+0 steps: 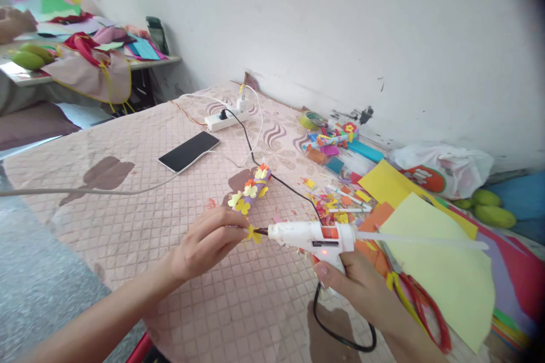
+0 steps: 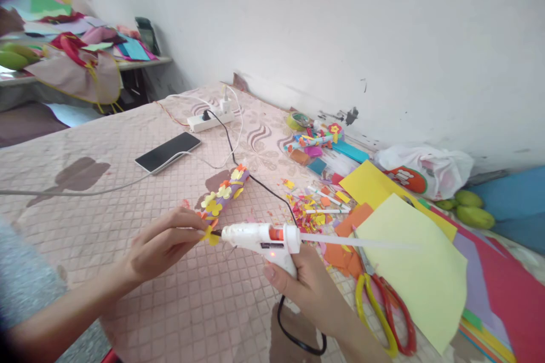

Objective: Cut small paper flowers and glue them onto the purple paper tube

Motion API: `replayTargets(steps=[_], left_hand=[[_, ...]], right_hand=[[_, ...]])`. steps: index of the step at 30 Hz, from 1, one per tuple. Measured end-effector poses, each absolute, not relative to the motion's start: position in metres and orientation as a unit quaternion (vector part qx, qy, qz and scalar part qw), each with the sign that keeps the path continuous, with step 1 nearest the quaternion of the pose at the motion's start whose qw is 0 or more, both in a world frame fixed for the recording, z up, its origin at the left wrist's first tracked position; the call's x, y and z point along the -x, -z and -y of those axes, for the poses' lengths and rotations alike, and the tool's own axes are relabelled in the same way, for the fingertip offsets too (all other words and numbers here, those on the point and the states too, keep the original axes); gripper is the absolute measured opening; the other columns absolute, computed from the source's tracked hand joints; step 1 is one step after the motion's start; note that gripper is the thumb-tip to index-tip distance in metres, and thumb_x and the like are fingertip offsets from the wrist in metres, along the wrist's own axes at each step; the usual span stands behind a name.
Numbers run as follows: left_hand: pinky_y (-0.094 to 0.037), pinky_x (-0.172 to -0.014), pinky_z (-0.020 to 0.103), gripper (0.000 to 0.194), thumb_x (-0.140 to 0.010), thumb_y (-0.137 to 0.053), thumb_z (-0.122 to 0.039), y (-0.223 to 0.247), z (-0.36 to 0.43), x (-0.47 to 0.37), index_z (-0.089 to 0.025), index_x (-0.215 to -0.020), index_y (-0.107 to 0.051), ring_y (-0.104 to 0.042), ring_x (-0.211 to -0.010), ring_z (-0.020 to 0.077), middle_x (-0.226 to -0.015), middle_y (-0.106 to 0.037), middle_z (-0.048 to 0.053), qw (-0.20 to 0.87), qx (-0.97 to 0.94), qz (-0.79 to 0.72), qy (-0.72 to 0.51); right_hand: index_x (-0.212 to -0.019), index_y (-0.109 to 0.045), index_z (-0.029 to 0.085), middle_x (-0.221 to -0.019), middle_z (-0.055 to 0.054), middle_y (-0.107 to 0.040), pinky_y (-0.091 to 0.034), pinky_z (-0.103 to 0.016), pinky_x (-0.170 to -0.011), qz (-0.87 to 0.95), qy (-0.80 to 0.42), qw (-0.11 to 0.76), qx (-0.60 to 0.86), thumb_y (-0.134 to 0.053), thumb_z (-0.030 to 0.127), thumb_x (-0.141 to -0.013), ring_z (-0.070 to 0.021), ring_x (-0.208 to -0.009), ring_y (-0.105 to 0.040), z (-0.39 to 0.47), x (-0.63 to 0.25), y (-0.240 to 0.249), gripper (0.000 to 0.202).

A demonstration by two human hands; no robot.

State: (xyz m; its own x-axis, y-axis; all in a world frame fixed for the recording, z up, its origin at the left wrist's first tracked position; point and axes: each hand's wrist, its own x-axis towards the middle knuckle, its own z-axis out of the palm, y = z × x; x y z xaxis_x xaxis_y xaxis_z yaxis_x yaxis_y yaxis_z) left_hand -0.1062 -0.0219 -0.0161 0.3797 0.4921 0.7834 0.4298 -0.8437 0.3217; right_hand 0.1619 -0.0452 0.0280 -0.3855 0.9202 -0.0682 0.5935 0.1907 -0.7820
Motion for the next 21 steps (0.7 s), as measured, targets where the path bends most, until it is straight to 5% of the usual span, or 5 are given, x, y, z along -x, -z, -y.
replayTargets(steps=[16,21], left_hand=[[-0.052,-0.076,0.032,0.021,-0.074,-0.057,0.001,0.0152,0.0200,0.1053,-0.016,-0.087,-0.056,-0.060,-0.076,0.0124,-0.087,-0.061,0.005,0.031,-0.814,-0.280,-0.508],[-0.052,-0.073,0.028,0.019,-0.076,-0.056,-0.001,0.0105,0.0179,0.1084,-0.017,-0.086,-0.057,-0.061,-0.077,0.0117,-0.086,-0.063,0.004,0.044,-0.809,-0.313,-0.495]], right_hand=[[-0.077,-0.059,0.018,-0.071,-0.001,-0.061,-0.045,-0.023,-0.057,0.752,-0.356,0.217,0.510,-0.048,0.042,-0.083,-0.0167,-0.064,-0.054,0.0473,-0.1636,-0.0264,0.027],[-0.064,-0.053,0.018,-0.060,0.001,-0.053,-0.040,-0.021,-0.050,0.740,-0.350,0.210,0.535,-0.047,0.045,-0.082,-0.0136,-0.056,-0.048,0.0481,-0.1635,-0.0234,0.033]])
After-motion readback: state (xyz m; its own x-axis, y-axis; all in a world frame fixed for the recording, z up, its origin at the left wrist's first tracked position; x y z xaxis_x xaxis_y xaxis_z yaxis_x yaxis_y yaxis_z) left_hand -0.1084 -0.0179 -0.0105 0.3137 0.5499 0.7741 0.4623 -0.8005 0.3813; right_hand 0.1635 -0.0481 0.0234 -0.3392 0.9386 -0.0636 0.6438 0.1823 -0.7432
